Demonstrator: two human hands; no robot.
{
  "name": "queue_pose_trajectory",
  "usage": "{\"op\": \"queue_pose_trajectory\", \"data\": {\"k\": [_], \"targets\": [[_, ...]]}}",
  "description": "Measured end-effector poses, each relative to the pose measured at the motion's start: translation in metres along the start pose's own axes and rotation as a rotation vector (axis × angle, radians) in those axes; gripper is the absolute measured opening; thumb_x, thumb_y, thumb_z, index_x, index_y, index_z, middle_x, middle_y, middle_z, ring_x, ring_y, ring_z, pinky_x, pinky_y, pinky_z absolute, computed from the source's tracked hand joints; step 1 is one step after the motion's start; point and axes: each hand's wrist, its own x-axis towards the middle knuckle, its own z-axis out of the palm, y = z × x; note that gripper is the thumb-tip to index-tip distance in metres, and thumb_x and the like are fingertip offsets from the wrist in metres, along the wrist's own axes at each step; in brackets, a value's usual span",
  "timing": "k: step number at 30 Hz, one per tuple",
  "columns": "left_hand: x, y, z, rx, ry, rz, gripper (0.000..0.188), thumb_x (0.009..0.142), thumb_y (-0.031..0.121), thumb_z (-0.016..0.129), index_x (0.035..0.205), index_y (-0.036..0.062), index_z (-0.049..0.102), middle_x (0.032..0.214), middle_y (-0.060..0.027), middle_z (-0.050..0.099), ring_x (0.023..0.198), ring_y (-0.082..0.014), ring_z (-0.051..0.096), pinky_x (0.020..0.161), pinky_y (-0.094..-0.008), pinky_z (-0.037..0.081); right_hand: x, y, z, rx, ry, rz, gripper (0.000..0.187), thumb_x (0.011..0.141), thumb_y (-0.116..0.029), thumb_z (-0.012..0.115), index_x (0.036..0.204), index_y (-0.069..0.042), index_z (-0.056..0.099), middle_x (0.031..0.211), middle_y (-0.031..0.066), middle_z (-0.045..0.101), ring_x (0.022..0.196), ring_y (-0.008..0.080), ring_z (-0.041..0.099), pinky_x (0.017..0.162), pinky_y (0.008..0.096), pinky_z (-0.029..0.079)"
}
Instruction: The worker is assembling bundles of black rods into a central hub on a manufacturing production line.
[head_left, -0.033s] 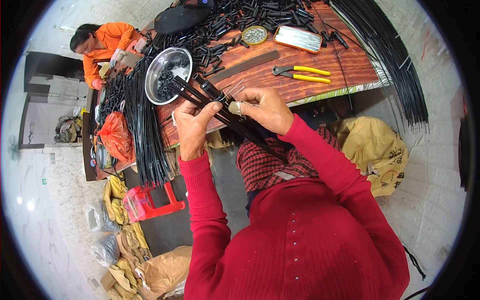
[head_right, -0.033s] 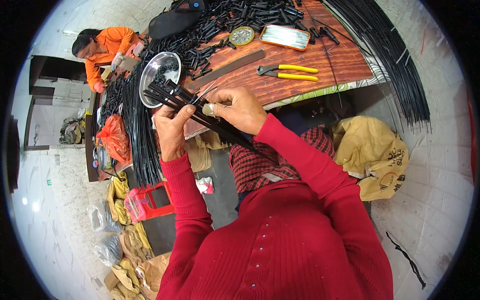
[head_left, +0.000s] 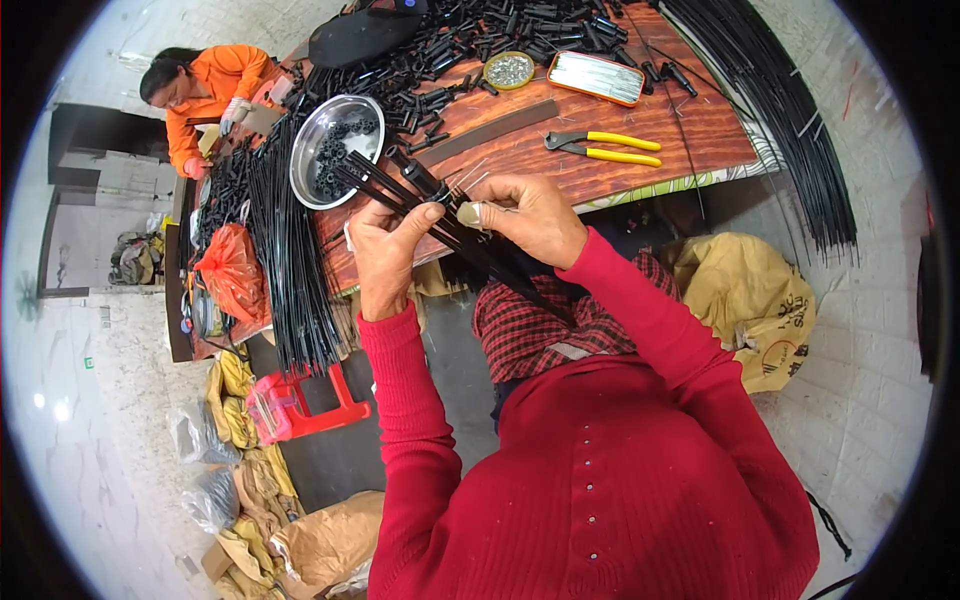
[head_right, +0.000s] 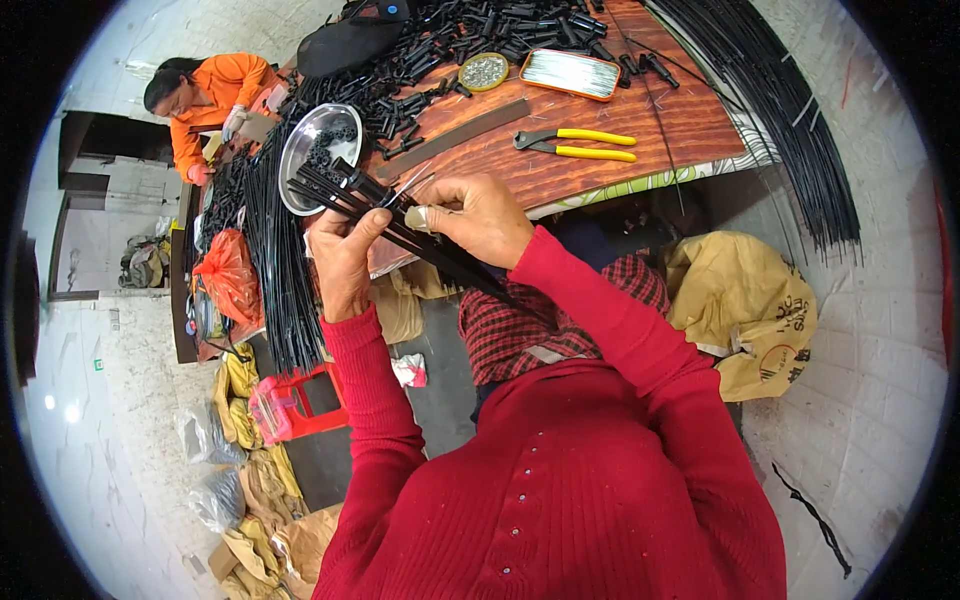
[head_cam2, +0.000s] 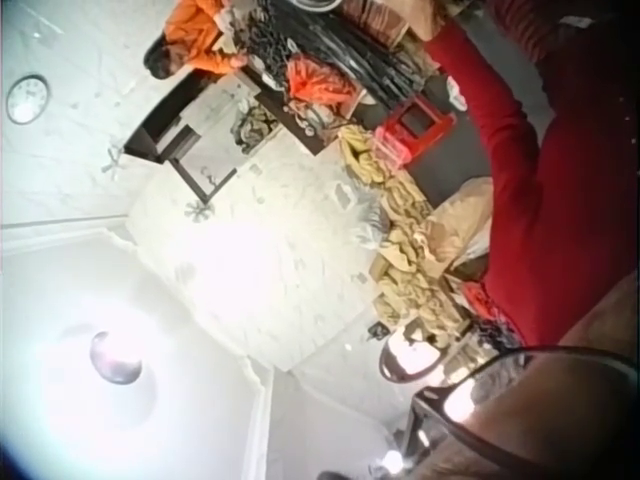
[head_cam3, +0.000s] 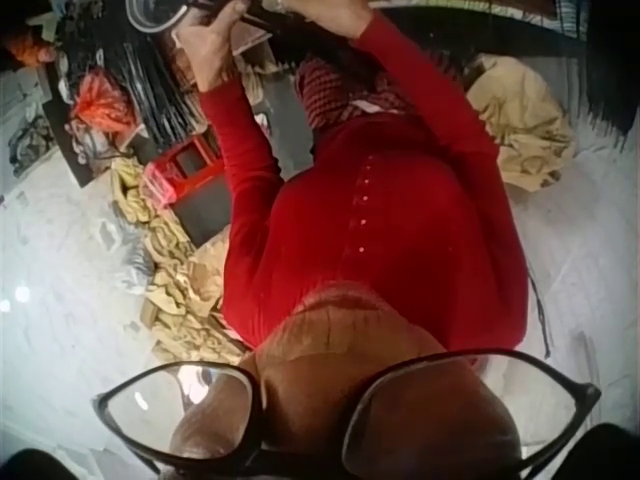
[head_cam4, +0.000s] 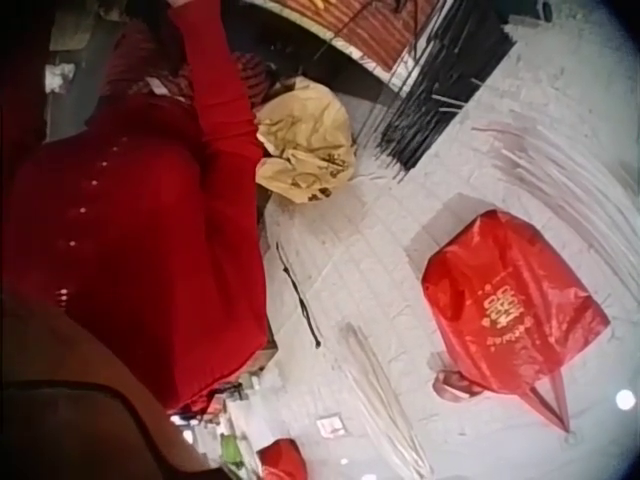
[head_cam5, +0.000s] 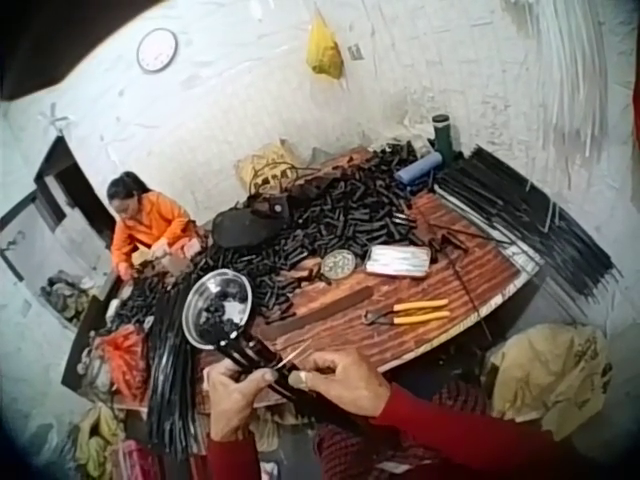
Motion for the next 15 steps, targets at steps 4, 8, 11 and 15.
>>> {"op": "queue_pose_trajectory", "data": {"k": [4,8,11,15], "targets": [[-0.0018,0.0021,0.0033,0.097,0.007,0.044,0.020,0.081,-0.001,0.076,0.101,-0.0034,0.071,0.094,-0.0063,0.072,0.083,-0.0119,0.065,0.077,-0.0264,0.053,-0.0018,-0.0044,0.0023,-0.176,0.057,-0.046,0.017,0.090,-0.009,0.069,0.101,0.004,0.071,0.087,0.0058,0.072,0.080,0.0087,0.065,0.072,0.0273,0.052],[-0.0019,0.0008,0.0053,0.093,0.020,0.040,0.020,0.081,-0.001,0.076,0.101,-0.0030,0.071,0.092,-0.0060,0.072,0.081,-0.0116,0.065,0.076,-0.0263,0.053,-0.0028,-0.0087,0.0057,-0.319,0.125,-0.152,0.015,0.088,-0.007,0.069,0.098,0.004,0.072,0.082,0.0062,0.072,0.077,0.0096,0.066,0.069,0.0284,0.053],[-0.0021,0.0028,0.0075,0.100,0.042,0.041,0.020,0.081,-0.002,0.076,0.100,-0.0027,0.071,0.091,-0.0057,0.072,0.081,-0.0113,0.065,0.075,-0.0261,0.053,0.0010,-0.0046,0.0033,-0.305,0.108,-0.144,0.014,0.088,-0.008,0.070,0.095,0.004,0.072,0.081,0.0056,0.072,0.075,0.0087,0.065,0.067,0.0273,0.052],[-0.0018,0.0017,0.0080,0.115,0.050,0.032,0.020,0.081,-0.002,0.077,0.100,-0.0025,0.071,0.092,-0.0058,0.072,0.081,-0.0111,0.065,0.075,-0.0261,0.053,0.0043,-0.0043,-0.0028,-0.232,0.061,-0.035,0.013,0.089,-0.009,0.070,0.095,0.002,0.072,0.081,0.0051,0.071,0.074,0.0070,0.063,0.065,0.0258,0.050]]}}
